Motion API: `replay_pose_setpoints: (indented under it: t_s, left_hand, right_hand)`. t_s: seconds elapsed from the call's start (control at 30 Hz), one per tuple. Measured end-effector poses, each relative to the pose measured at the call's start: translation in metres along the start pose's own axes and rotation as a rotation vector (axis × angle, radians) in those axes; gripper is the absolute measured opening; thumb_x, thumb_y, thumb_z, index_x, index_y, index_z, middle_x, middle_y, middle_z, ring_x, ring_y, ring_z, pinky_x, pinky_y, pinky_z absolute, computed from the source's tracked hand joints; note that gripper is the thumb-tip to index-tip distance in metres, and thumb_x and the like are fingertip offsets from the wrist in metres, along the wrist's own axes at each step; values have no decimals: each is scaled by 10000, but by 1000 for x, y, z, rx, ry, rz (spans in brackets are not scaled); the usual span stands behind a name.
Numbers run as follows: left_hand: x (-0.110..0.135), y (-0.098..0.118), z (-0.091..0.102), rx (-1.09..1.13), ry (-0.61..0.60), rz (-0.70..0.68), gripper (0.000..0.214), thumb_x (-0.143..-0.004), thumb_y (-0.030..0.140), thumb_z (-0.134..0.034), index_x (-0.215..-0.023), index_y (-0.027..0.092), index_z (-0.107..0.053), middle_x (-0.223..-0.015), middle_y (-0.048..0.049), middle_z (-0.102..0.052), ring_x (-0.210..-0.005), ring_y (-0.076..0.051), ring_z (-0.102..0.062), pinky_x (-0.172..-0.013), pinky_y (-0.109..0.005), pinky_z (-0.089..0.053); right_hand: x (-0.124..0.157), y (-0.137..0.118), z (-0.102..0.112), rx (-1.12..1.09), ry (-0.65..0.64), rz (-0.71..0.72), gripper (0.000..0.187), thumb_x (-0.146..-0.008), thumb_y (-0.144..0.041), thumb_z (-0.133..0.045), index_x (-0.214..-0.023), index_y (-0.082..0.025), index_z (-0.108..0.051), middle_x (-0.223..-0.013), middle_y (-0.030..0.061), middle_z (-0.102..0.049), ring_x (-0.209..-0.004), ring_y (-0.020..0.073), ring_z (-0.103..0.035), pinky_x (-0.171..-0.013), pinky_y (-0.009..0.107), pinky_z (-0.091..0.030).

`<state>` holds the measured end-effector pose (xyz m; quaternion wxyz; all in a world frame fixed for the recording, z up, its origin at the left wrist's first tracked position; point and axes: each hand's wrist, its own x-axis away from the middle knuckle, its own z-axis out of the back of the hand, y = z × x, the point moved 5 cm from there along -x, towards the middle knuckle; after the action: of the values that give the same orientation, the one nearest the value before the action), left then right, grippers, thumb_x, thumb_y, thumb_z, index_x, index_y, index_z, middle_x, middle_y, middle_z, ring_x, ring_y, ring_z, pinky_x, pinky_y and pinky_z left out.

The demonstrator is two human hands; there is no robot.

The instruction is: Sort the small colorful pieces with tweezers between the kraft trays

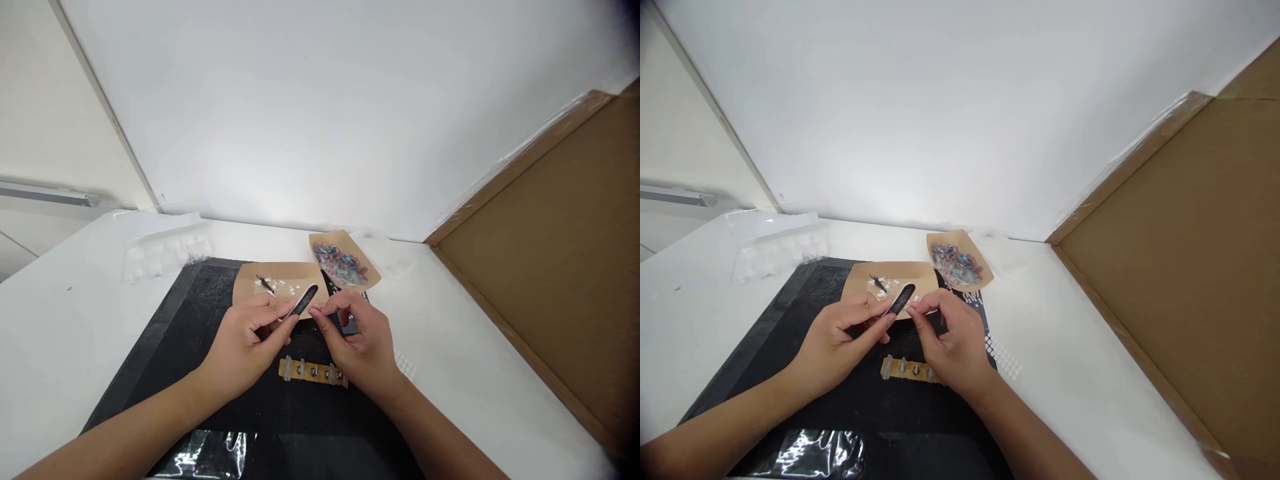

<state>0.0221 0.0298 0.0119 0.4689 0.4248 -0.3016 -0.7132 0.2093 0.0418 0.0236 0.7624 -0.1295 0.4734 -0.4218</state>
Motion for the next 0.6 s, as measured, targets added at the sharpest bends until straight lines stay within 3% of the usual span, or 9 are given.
replay_pose_setpoints:
  t_s: [0.2, 0.4, 0.6]
  left_hand:
    - [-1, 5, 1, -23, 17, -39, 235, -1002, 285, -621, -1111, 205, -814, -716, -14, -646, -671, -159, -615, -660, -277, -485]
    - [-2, 6, 0, -31, 35, -112, 217, -998, 235, -626, -1117, 200, -804, -735, -10, -637, -677, -145, -612, -645, -253, -476]
    - [0, 9, -1, -85, 48, -223, 204, -999, 179, -610, -1082, 166, -795, -759, -20, -614, -693, -139, -601, -654, -249, -475]
  right_hand:
    - [2, 0, 0, -12, -6, 11, 120, -933, -184, -694, -896, -250, -601, -839, -17, -680, -670, 132, -569, -615, 270, -452]
    - [5, 1, -3, -102, -5, -15, 315, -901, -169, -716, -804, -243, -425, -786, -37, -642, -724, 138, -643, -662, 267, -482]
    - [5, -3, -5, -95, 62, -9, 363, -908, -139, -690, -792, -247, -363, -779, -30, -648, -779, 158, -688, -704, 278, -509]
